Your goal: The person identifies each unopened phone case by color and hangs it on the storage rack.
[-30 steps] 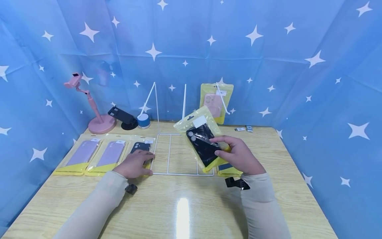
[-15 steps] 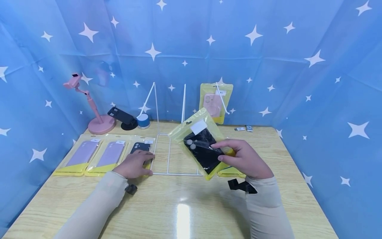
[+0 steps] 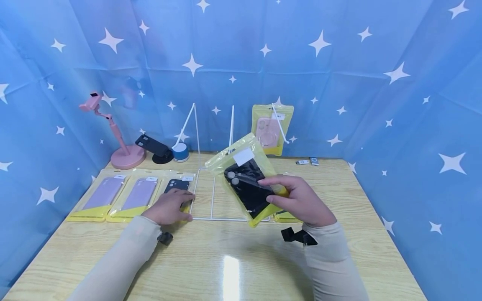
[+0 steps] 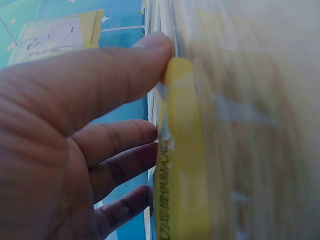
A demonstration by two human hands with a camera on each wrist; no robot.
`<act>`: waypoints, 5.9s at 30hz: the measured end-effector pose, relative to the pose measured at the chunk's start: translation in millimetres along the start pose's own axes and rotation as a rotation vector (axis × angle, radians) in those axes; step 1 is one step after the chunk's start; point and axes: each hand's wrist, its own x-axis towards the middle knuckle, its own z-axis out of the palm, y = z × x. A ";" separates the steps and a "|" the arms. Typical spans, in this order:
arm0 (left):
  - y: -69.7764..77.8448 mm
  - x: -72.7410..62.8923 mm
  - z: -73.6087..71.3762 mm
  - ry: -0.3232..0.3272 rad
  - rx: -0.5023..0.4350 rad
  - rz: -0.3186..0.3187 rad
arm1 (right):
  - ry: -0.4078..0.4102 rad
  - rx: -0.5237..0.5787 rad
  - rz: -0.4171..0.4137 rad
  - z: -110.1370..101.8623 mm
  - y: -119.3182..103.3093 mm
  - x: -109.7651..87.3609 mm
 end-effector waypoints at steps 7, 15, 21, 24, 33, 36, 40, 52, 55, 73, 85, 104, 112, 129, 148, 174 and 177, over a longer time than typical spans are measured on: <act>0.4 -0.5 0.2 0.001 0.005 0.003 | -0.010 -0.050 0.067 3.9 2.7 5.0; 0.7 -1.5 -1.5 0.004 -0.006 0.018 | -0.014 -0.105 0.103 15.0 4.3 12.8; 0.2 -1.4 -1.6 0.002 -0.009 0.014 | 0.027 -0.088 0.142 26.1 8.2 18.6; -0.7 -1.0 -1.3 0.002 -0.002 0.015 | 0.055 -0.075 0.141 32.5 10.6 21.7; -1.1 -0.8 -0.5 0.003 0.003 0.015 | 0.119 -0.023 0.092 48.9 18.2 30.1; -1.3 -0.1 0.7 0.002 0.001 0.012 | 0.138 -0.021 0.089 52.0 20.0 32.2; -1.9 0.3 1.7 0.001 -0.002 0.003 | 0.163 -0.024 0.104 54.3 21.1 35.5; -0.7 0.2 2.2 0.004 0.006 0.006 | 0.173 -0.009 0.118 52.2 26.5 50.3; -1.0 0.3 2.7 0.005 0.008 0.008 | 0.181 -0.003 0.123 51.1 29.7 55.0; -1.3 1.1 2.5 0.007 0.015 0.008 | 0.260 0.025 0.152 48.3 45.9 87.5; -1.8 2.2 3.8 0.005 0.017 0.001 | 0.287 0.031 0.144 45.7 60.8 113.0; -4.0 3.1 4.0 0.006 0.018 0.020 | 0.186 0.031 0.243 42.1 67.4 124.7; -2.1 0.7 3.1 0.007 0.008 0.014 | 0.149 0.094 0.295 42.1 72.7 118.1; -0.5 0.5 2.3 0.006 0.018 0.009 | 0.223 0.048 0.366 13.7 84.2 63.6; -1.9 3.0 2.3 -0.003 0.017 0.004 | 0.075 -0.125 0.527 -43.5 101.0 15.2; -1.6 2.2 2.2 -0.001 0.018 0.005 | -0.097 -0.249 0.723 -51.6 141.7 -2.3; -1.1 2.2 2.1 -0.001 0.016 0.005 | -0.102 -0.239 0.758 -48.3 144.1 -0.9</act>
